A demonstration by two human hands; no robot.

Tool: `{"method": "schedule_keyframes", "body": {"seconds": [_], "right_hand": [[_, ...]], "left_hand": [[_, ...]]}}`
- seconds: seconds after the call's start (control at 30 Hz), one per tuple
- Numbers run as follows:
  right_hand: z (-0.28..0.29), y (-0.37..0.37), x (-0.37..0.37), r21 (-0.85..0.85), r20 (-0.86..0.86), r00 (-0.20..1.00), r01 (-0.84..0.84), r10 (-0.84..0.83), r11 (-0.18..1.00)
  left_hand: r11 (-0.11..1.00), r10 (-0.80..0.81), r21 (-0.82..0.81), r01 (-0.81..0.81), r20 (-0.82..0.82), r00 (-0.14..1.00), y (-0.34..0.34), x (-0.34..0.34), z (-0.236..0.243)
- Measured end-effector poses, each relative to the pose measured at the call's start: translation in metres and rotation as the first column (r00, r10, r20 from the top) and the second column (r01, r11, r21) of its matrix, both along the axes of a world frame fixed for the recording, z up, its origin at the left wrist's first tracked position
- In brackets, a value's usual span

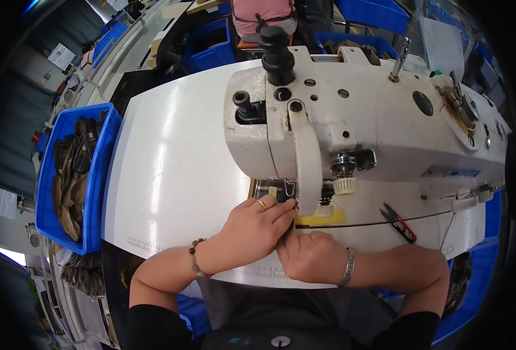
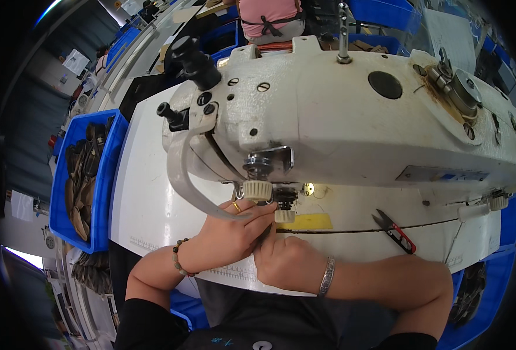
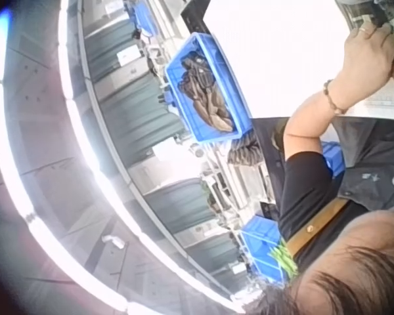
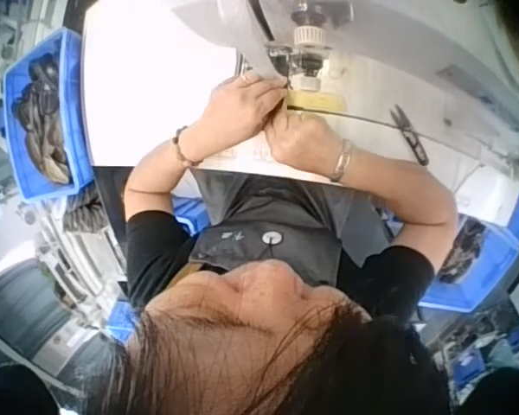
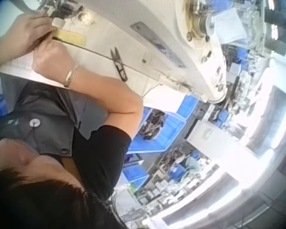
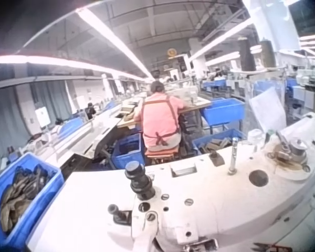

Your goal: Sewing and assembling components for shoe insoles or linings using an industrial sewing machine.

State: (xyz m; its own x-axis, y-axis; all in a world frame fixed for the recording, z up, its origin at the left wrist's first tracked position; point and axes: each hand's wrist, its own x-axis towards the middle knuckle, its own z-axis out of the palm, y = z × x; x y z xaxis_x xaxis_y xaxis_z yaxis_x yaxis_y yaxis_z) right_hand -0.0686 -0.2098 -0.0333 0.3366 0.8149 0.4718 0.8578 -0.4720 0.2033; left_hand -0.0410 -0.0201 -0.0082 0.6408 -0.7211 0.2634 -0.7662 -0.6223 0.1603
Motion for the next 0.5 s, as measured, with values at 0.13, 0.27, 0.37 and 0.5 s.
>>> {"method": "schedule_keyframes", "body": {"seconds": [0.13,0.27,0.37,0.5], "right_hand": [[-0.002,0.0,0.012,0.011,-0.022,0.998,0.054,-0.054,0.998],[-0.003,-0.001,0.017,0.024,-0.082,0.995,0.066,-0.064,0.998],[0.001,-0.004,0.015,0.0,-0.104,0.99,0.095,-0.094,0.996],[0.001,-0.004,0.007,-0.025,-0.052,0.997,0.051,-0.053,0.998]], "left_hand": [[0.999,0.029,-0.043,-0.027,0.043,0.999,-0.002,0.013,0.0],[0.998,0.028,-0.052,-0.026,0.032,0.999,-0.001,0.018,-0.003],[0.997,0.067,-0.047,-0.066,0.019,0.998,-0.003,0.01,0.004],[0.99,0.13,-0.061,-0.124,0.115,0.985,-0.002,-0.008,0.008]]}}
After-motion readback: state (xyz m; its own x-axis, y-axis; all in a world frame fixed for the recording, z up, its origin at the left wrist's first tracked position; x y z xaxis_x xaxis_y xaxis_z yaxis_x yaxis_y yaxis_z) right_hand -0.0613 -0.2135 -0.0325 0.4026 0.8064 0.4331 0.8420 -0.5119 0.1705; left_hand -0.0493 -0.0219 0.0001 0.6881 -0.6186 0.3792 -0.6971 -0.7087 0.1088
